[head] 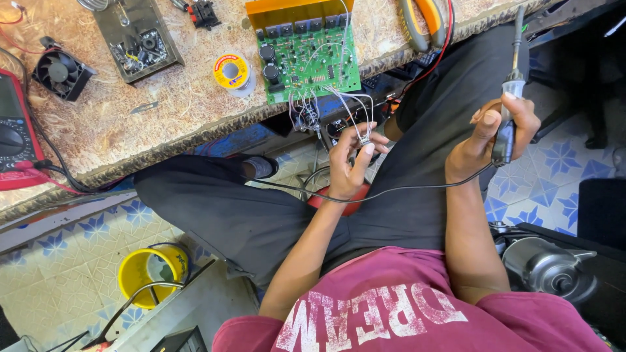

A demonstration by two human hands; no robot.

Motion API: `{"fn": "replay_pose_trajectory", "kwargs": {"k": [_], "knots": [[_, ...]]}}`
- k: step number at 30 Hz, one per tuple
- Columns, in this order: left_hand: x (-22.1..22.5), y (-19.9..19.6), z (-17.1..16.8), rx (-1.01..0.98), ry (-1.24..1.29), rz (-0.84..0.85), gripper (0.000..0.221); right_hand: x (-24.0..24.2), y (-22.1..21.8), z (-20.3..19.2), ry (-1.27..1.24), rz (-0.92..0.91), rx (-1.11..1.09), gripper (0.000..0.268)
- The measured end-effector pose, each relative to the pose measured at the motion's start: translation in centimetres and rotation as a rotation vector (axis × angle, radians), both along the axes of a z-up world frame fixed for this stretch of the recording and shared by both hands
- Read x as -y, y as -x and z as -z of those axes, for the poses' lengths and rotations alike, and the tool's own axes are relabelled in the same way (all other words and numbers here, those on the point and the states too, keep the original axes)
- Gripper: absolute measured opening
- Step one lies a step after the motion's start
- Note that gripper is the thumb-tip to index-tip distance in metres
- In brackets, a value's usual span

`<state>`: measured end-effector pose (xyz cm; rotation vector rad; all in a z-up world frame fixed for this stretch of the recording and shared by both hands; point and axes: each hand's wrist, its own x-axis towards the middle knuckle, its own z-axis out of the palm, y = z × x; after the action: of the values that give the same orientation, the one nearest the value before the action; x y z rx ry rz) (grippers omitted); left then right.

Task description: Soldering wires onto a circuit board using a soldering iron and stripping wires with pliers at an electronics repair bench.

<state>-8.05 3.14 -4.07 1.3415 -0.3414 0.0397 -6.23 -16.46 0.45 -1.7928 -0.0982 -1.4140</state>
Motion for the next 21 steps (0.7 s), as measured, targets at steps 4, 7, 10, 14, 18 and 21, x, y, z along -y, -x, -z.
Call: {"fn": "replay_pose_trajectory", "kwargs": {"k": [4,7,10,14,18,21], "knots": [[0.0,0.0,0.1,0.000,-0.021,-0.015,0.037,0.1,0.0,0.0,0.005,-0.008,-0.001,0.026],[0.1,0.0,0.1,-0.034,-0.012,-0.020,0.034,0.0,-0.1,-0.1,0.012,0.003,0.010,0.028],[0.1,0.0,0.0,-0.049,-0.043,-0.035,0.035,-0.1,-0.1,-0.2,0.011,0.000,0.010,0.027],[0.2,0.0,0.3,-0.059,-0.001,-0.031,0.036,-0.4,0.0,-0.5,0.006,0.012,0.006,0.028],[0.4,-0.1,0.7,-0.091,0.088,-0.032,0.038,-0.4,0.0,-0.6,0.005,0.002,0.002,0.029],[0.6,-0.3,1.4,-0.091,0.082,-0.037,0.039,-0.8,0.1,-1.1,0.002,0.014,0.005,0.029]]}}
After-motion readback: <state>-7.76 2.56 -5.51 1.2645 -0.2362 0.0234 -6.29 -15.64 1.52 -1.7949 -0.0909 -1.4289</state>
